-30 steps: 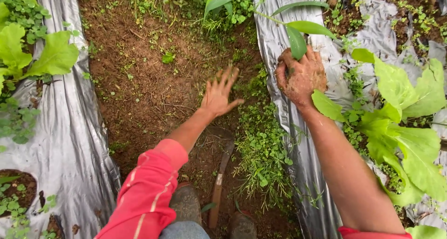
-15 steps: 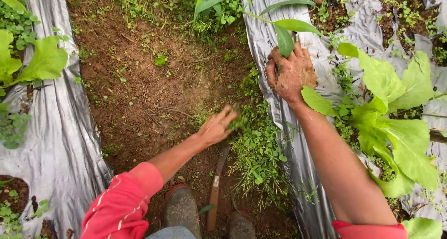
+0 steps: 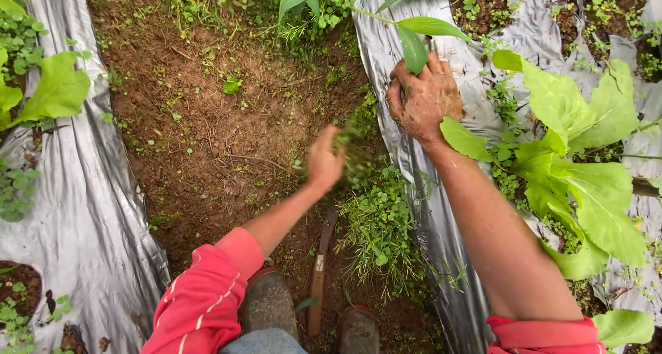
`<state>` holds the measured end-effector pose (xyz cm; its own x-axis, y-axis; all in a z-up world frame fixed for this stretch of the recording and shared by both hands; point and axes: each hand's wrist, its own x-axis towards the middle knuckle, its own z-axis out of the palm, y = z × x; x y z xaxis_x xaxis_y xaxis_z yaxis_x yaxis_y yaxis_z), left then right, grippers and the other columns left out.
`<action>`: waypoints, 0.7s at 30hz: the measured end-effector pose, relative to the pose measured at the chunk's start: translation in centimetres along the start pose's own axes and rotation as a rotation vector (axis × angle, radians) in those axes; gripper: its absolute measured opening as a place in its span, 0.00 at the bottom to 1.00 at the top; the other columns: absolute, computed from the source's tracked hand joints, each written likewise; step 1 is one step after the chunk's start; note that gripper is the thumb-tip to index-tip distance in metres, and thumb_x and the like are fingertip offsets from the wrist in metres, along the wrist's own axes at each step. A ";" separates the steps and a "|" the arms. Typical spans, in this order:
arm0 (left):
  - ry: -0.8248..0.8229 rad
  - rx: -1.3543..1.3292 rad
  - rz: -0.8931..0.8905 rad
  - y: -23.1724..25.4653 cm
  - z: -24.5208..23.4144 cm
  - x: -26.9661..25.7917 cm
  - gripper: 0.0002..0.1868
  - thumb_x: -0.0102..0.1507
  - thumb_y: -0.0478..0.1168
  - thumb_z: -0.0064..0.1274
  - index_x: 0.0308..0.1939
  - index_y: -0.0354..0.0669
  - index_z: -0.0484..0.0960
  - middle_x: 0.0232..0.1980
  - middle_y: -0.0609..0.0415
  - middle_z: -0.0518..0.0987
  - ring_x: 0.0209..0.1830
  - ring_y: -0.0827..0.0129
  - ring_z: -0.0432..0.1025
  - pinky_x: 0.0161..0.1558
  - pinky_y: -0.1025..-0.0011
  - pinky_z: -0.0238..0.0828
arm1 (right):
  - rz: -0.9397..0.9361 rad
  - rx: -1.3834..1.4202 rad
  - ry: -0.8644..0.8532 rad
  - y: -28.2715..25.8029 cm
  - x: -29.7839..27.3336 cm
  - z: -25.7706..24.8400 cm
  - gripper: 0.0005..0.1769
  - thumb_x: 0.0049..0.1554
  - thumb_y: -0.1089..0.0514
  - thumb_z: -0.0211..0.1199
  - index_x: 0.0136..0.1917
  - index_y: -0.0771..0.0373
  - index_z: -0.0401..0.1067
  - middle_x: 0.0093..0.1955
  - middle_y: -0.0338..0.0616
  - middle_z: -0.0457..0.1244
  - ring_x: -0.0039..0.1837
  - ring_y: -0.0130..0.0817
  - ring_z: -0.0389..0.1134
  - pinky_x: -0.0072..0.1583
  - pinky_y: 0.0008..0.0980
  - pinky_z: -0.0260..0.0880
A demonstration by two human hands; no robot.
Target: The person weeds a garden bed by pulling small plants by hand and using a sickle to cut and clear larger weeds. They gather the removed vegetation into piles and continue clearing the soil between rows of crops.
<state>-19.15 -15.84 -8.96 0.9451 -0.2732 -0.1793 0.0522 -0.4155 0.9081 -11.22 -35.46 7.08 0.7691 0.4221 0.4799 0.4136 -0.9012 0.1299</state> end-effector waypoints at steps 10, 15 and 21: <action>-0.180 0.528 0.425 -0.7 1.2 -3.6 0.37 0.68 0.69 0.38 0.74 0.52 0.61 0.74 0.34 0.55 0.67 0.35 0.66 0.63 0.35 0.67 | 0.003 0.024 0.026 -0.8 0.6 -0.9 0.03 0.55 0.57 0.58 0.41 0.52 0.73 0.40 0.42 0.63 0.52 0.41 0.66 0.52 0.37 0.64; -0.456 0.575 0.443 -7.2 0.6 -1.5 0.31 0.69 0.29 0.34 0.74 0.62 0.63 0.64 0.40 0.74 0.65 0.44 0.72 0.59 0.53 0.78 | 0.010 0.019 0.010 -1.1 -0.1 -0.9 0.04 0.56 0.56 0.57 0.41 0.51 0.73 0.42 0.43 0.65 0.53 0.42 0.66 0.53 0.37 0.63; -0.451 0.085 -0.178 4.5 -9.4 -4.5 0.23 0.74 0.53 0.33 0.67 0.52 0.73 0.70 0.42 0.72 0.71 0.51 0.66 0.74 0.50 0.56 | -0.005 0.037 -0.443 -8.0 -2.6 -9.0 0.14 0.66 0.54 0.50 0.53 0.57 0.77 0.57 0.51 0.68 0.69 0.45 0.65 0.74 0.45 0.58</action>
<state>-20.10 -8.38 -0.49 0.6892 -0.5320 -0.4919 0.1557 -0.5543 0.8176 -20.91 -30.25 12.62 0.8985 0.4349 0.0602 0.4284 -0.8984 0.0966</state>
